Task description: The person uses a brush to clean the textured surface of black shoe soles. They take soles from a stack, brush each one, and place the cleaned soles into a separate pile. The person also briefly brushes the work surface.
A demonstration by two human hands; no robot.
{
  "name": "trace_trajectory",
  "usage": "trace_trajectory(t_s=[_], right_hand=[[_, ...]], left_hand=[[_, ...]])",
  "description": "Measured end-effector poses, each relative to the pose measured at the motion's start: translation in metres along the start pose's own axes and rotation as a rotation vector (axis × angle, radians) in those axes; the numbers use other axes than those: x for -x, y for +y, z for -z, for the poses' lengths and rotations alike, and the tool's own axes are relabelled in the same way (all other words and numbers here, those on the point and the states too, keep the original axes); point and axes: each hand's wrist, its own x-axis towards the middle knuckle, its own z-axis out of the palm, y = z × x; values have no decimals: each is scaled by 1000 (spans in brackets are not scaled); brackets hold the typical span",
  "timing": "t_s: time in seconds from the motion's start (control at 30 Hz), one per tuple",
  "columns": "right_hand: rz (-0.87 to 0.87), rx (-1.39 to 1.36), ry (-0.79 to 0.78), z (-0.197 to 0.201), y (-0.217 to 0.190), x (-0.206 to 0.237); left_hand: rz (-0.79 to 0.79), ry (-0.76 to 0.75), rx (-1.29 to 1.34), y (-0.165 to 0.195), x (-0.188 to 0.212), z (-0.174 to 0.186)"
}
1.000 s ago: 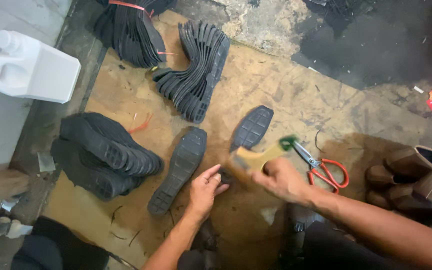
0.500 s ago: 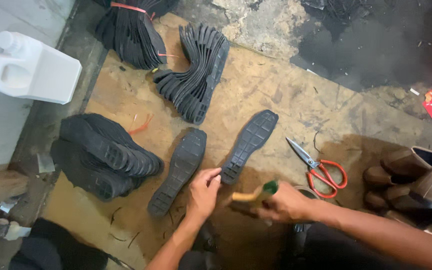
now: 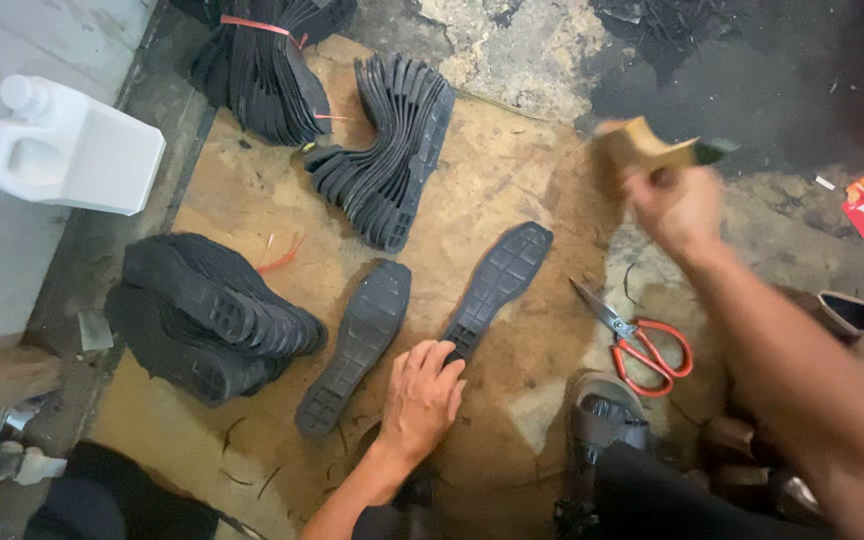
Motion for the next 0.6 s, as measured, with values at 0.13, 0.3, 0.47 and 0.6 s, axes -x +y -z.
trace_trajectory(t_s=[0.13, 0.3, 0.47, 0.6], right_hand=[[37, -110, -67, 20, 19, 10], [419, -31, -762, -35, -19, 132], [484, 530, -851, -57, -14, 116], [292, -56, 49, 0, 9, 23]], left_hand=[[-10, -17, 38, -6, -25, -3], [257, 172, 408, -29, -40, 13], [659, 106, 842, -39, -25, 3], [901, 21, 1027, -38, 12, -30]])
